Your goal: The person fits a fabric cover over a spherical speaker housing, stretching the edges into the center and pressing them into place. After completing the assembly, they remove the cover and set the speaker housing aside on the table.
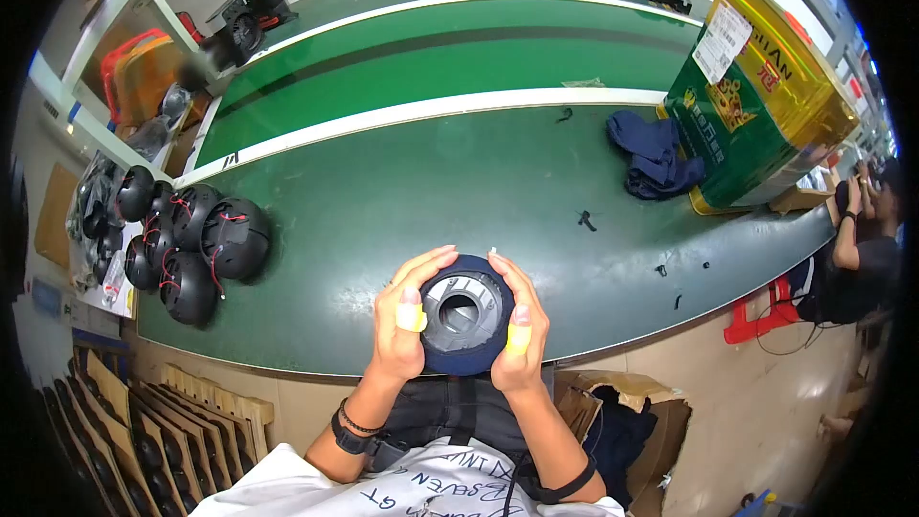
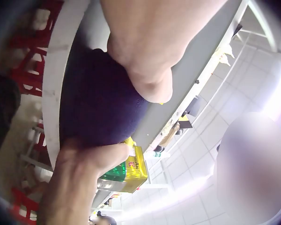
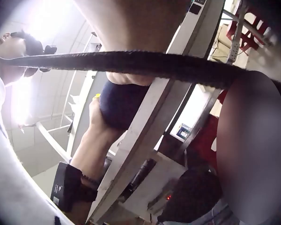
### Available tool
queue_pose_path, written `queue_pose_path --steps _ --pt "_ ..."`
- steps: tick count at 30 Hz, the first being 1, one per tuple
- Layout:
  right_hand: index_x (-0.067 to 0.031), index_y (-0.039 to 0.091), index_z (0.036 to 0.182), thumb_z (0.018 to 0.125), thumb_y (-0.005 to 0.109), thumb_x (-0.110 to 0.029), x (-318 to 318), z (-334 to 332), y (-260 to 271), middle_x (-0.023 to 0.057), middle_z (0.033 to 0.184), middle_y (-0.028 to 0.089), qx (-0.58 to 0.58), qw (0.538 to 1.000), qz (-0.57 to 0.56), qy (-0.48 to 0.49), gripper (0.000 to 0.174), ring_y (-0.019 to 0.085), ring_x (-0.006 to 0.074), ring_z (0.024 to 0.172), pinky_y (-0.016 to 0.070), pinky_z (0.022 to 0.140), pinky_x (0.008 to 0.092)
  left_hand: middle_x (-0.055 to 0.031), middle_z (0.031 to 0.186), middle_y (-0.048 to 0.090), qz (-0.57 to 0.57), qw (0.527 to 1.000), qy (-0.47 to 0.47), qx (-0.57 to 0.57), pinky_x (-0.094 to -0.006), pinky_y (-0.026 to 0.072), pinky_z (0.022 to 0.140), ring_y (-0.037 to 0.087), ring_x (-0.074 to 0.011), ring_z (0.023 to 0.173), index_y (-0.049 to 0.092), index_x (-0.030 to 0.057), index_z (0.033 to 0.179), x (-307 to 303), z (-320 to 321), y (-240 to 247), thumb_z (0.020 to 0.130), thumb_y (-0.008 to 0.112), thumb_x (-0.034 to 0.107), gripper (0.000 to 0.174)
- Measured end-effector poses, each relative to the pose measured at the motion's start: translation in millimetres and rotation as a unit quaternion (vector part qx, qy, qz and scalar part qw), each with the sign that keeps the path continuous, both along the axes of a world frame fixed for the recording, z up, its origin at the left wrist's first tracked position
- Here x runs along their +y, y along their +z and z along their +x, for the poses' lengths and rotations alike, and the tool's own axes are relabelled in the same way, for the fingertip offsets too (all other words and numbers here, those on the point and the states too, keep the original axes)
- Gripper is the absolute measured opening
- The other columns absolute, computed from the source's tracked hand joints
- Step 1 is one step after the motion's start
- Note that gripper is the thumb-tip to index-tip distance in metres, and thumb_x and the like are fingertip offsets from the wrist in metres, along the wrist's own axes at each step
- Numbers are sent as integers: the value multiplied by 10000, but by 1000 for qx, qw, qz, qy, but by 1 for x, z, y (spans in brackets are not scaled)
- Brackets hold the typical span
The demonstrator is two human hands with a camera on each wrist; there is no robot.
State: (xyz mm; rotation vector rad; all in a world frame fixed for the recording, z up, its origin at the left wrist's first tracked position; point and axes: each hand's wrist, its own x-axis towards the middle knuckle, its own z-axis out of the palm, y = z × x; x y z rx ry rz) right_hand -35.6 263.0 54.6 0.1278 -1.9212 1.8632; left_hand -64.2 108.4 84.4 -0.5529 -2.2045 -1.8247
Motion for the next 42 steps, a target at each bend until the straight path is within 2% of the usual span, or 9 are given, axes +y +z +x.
queue_pose_path --steps 7,14,16,23,25,35,39,41,42 --pt "100 573 1335 1078 265 -384 2 5 2 275 1378 601 36 996 85 -11 628 562 400 1317 410 1130 458 -259 1314 656 5 998 32 52 -437 454 1087 619 -377 1257 657 -69 1266 0 6 -11 1000 384 370 581" --pt "91 541 1365 1088 254 -374 7 7 5 284 1398 575 42 991 125 -8 613 558 414 1318 413 1128 460 -257 1345 632 17 998 30 51 -440 443 1097 607 -374 1271 637 -67 1289 -2 6 -13 993 405 362 570" --pt "82 549 1359 1089 267 -370 10 6 6 285 1385 579 31 991 133 8 597 560 412 1312 416 1125 460 -254 1362 619 26 999 -2 25 -436 450 1096 596 -383 1286 627 -50 1304 -6 4 -12 995 458 275 479" --pt "72 564 1346 1082 361 -361 12 7 21 280 1363 580 31 986 161 19 547 572 410 1288 427 1110 459 -248 1348 623 20 1000 -15 16 -430 448 1093 606 -376 1263 635 -48 1280 -7 4 -5 1019 418 258 457" --pt "74 569 1337 1073 395 -371 10 5 22 275 1345 584 38 985 166 14 545 576 412 1276 433 1101 459 -237 1338 633 18 1000 -6 4 -429 416 1117 580 -343 1290 640 -49 1272 -6 4 -6 992 384 312 523" --pt "35 599 1340 1041 496 -391 18 4 27 253 1381 551 11 982 182 41 530 570 404 1278 447 1086 450 -229 1295 640 -7 1000 5 5 -434 439 1080 599 -352 1246 639 -46 1245 -5 2 -3 973 392 319 518" --pt "23 584 1374 1037 544 -334 22 8 37 243 1386 545 -17 978 198 58 493 565 384 1287 447 1088 438 -239 1359 595 -16 999 -27 1 -436 416 1106 575 -355 1280 600 -41 1306 -12 3 2 1022 373 358 540" --pt "15 565 1402 1041 551 -318 26 14 45 244 1386 544 -21 973 224 55 492 565 381 1286 448 1086 432 -239 1410 559 -83 996 -31 -32 -438 399 1123 550 -360 1310 559 -37 1378 -18 5 10 1070 338 426 599" --pt "18 532 1434 1047 549 -317 26 23 51 247 1389 545 -94 967 238 6 512 566 386 1284 452 1081 428 -235 1452 525 -121 991 -8 -49 -431 367 1149 511 -367 1350 514 -33 1439 -25 10 18 1094 296 485 659"
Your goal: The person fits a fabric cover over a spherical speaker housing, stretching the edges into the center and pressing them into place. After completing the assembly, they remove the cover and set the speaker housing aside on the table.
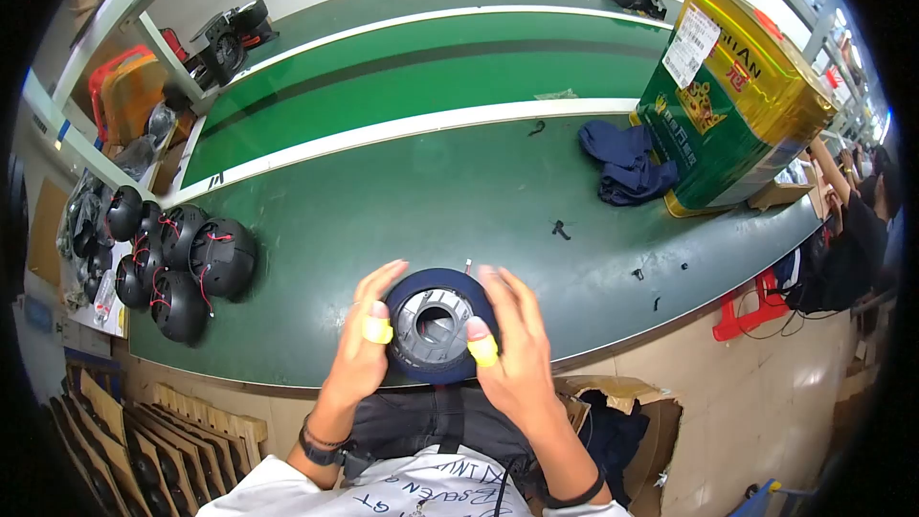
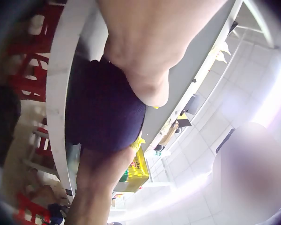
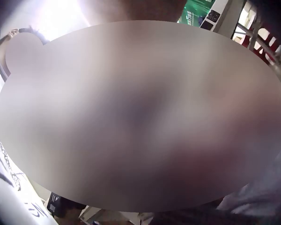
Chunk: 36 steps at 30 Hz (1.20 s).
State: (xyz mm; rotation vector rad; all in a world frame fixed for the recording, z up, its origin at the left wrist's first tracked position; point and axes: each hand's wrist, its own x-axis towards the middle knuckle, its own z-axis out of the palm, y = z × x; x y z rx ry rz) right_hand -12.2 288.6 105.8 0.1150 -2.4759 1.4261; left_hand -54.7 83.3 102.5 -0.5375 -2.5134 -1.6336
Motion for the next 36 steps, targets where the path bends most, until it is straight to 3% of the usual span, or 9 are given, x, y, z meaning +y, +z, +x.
queue_pose_path --steps 7,10,14,21,25,29,31,34,36 --pt "45 491 1444 1014 618 -339 -7 19 34 261 1449 518 -174 977 -121 -6 591 552 389 1318 423 1108 451 -259 1518 436 -14 998 -8 -53 -457 348 1166 453 -413 1401 439 -2 1487 -11 18 28 1080 467 297 506" --pt "-22 632 1041 871 779 -331 -1 13 0 210 1360 534 166 982 -76 42 382 489 459 1373 389 1130 549 -178 1398 498 249 966 -32 -67 -471 356 1172 461 -308 1401 538 24 1204 -17 15 15 1084 477 234 250" --pt "-42 573 849 852 785 -183 3 13 -39 157 1139 537 107 985 -132 -8 254 527 444 1343 413 1105 511 -91 1213 530 320 943 32 -88 -408 510 1016 577 -192 1088 525 25 1086 -10 6 -29 1054 571 179 164" --pt "3 551 880 910 784 -240 16 -30 28 33 722 571 -63 991 -94 -68 338 534 119 642 473 580 287 -22 755 553 -52 992 78 -88 -305 459 571 526 -118 630 523 17 959 4 -5 38 986 687 296 324" --pt "26 557 796 889 769 -233 18 -49 40 182 624 586 -141 988 62 -2 348 579 291 544 455 559 422 -78 596 511 -134 985 87 -63 -363 413 548 498 -150 552 520 2 852 7 -18 45 926 702 207 283" --pt "14 520 789 876 728 -161 16 -55 46 127 566 459 -93 992 90 12 286 465 192 527 399 513 376 -69 595 533 -101 989 90 -66 -340 417 541 515 -140 556 515 8 846 6 -21 43 944 671 145 229" --pt "37 564 812 871 705 -144 17 -71 56 244 699 609 -87 988 127 15 237 600 438 654 477 614 471 -50 688 602 -53 987 101 -110 -303 464 573 568 -110 625 536 8 914 3 -26 42 992 639 131 178" --pt "49 535 792 852 629 -43 23 -124 53 134 607 520 -20 995 97 12 145 606 140 603 492 514 399 -58 879 652 141 986 62 -66 -272 518 658 623 -101 739 555 7 1048 -19 -20 34 1020 623 133 146" --pt "4 496 764 891 555 -2 26 -183 36 50 616 559 26 1000 1 -3 141 585 116 515 491 412 316 -74 927 650 140 979 119 -88 -301 527 761 642 -144 827 571 18 1079 -45 -8 47 988 664 128 170"
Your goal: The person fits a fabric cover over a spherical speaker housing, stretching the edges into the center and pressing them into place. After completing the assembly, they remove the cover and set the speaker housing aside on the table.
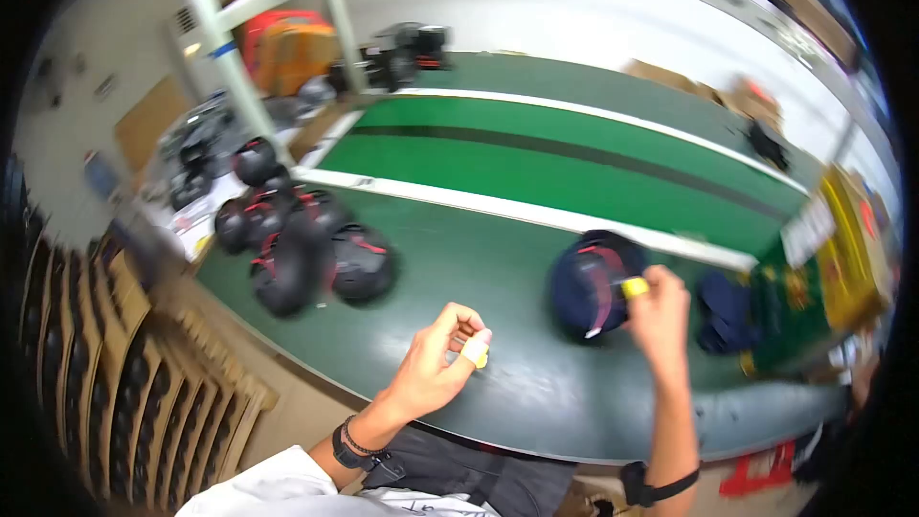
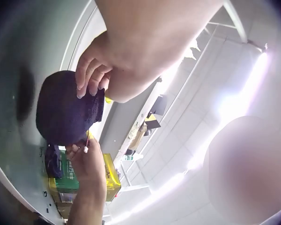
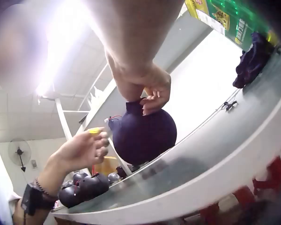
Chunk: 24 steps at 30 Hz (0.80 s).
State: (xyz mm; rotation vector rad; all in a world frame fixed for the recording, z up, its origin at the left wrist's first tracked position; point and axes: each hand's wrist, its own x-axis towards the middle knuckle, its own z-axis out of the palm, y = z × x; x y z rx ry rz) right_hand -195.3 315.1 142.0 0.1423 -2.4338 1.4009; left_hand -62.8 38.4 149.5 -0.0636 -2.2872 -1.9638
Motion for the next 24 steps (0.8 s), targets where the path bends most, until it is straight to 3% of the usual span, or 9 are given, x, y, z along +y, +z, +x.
queue_pose_path --steps 2,4,7,10,14,16,19,21,24 --pt "-37 440 735 922 522 -15 17 -82 -16 57 589 555 -16 999 -28 13 205 590 152 431 454 374 296 -89 967 645 -87 984 129 82 -324 518 810 638 -172 890 571 14 1089 -39 4 -5 961 692 131 211" --pt "-41 433 739 939 521 -47 9 -150 -18 91 602 581 -39 998 -21 -41 219 640 184 460 448 363 320 -135 1141 601 -246 913 288 153 -381 477 927 587 -262 1091 560 -2 1161 -81 5 -13 888 760 143 368" --pt "-35 481 792 965 559 -120 -4 -233 -41 103 635 622 -68 988 -49 -126 208 684 207 496 523 425 325 -223 1451 427 -379 836 380 118 -477 399 1098 410 -390 1357 365 -23 1467 -130 -6 -20 783 881 329 926" --pt "-40 504 873 980 646 -257 -11 -261 -43 98 712 651 -117 973 -142 -137 280 690 193 542 559 484 318 -291 1570 293 -372 858 353 8 -524 300 1207 300 -479 1450 148 -35 1587 -156 -31 -40 622 952 508 1369" --pt "-54 487 1059 932 751 -459 -26 -202 -29 61 833 604 -9 988 -111 -104 499 642 157 639 531 539 295 -280 1555 322 -390 855 341 1 -514 342 1186 355 -452 1431 244 -9 1564 -151 -44 -39 659 939 489 1245" --pt "-56 489 1125 907 801 -393 -28 -146 -30 83 1003 566 89 995 -45 -14 508 617 177 767 504 665 317 -305 1515 391 -305 895 325 -1 -499 365 1171 412 -429 1414 292 -3 1545 -143 -37 -30 687 927 473 1169" --pt "-100 441 1397 688 946 -384 -67 -10 14 129 1319 522 83 979 12 188 915 562 278 1198 513 942 442 -330 1456 480 -23 994 68 -82 -459 428 1116 512 -366 1351 302 -20 1532 -136 -35 -24 813 847 479 1030" --pt "-103 377 1509 644 958 -421 -82 35 23 186 1469 459 180 917 105 341 1090 491 342 1358 481 1054 468 -277 1488 477 -84 979 -122 -139 -423 478 1062 538 -314 1315 318 51 1545 -109 -36 -6 957 715 429 803" --pt "-64 398 1520 634 955 -440 -82 83 7 234 1437 522 53 911 98 398 1112 543 372 1334 470 1086 462 -148 1458 521 -17 947 -214 -241 -414 477 1082 561 -289 1287 320 81 1551 -64 -47 8 1056 548 442 654"
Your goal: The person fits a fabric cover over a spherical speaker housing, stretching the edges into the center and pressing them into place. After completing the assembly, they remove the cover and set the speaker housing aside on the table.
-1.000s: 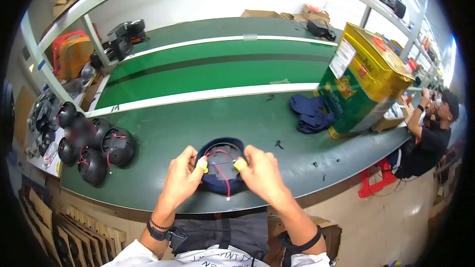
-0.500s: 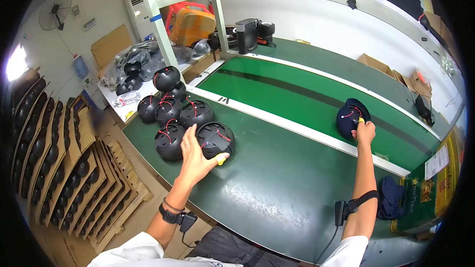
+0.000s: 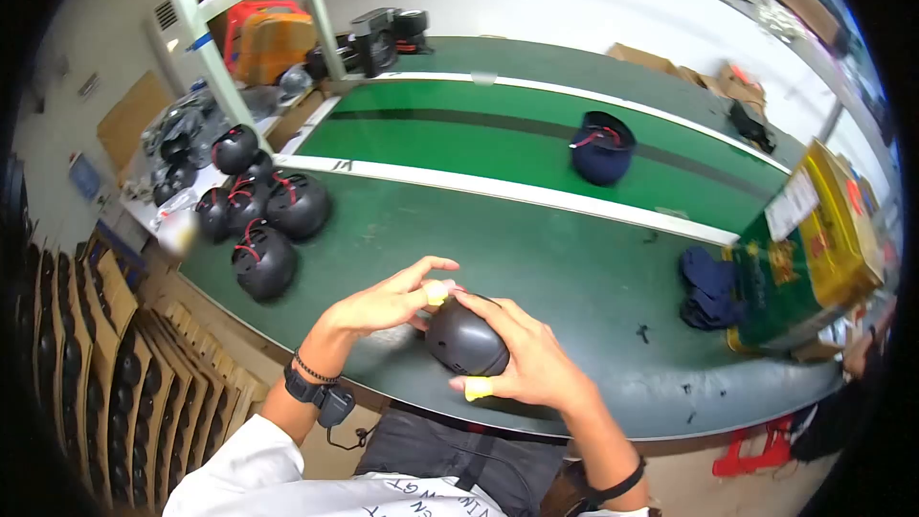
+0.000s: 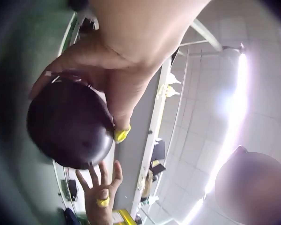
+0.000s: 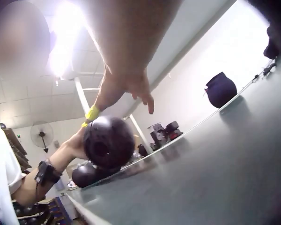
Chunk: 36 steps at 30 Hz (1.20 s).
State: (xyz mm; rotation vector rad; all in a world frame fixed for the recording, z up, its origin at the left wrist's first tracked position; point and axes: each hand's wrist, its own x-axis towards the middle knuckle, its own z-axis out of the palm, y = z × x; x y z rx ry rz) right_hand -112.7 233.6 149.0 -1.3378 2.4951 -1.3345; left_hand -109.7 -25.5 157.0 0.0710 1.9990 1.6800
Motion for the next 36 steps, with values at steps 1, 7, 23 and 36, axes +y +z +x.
queue_pose_path --steps 1,7,23,36 --pt "-51 420 1508 643 952 -440 7 12 -5 241 1393 562 -61 998 5 -31 1088 580 372 1295 478 1079 455 -148 1458 521 4 1000 -14 6 -414 477 1082 561 -289 1287 320 81 1551 10 1 -3 1056 548 442 654" --pt "48 341 1498 1027 610 -337 14 84 -70 312 1556 295 -133 886 -165 -413 665 324 431 1450 258 1210 506 -210 1584 366 -21 957 82 278 -468 330 1196 353 -370 1483 276 20 1581 83 49 -53 1084 483 358 635" --pt "14 684 1076 862 791 -146 97 113 -11 110 996 720 -103 880 -153 -437 287 670 179 861 521 740 315 -159 1515 493 58 932 -59 354 -429 314 1200 433 -294 1437 540 24 1430 97 20 -44 975 629 173 487" --pt "-25 680 1069 711 960 -212 -1 122 22 47 916 733 -98 916 -291 -257 491 659 100 772 512 658 237 -209 1605 344 378 918 6 123 -409 272 1208 340 -304 1483 269 37 1573 126 75 -2 985 553 619 874"
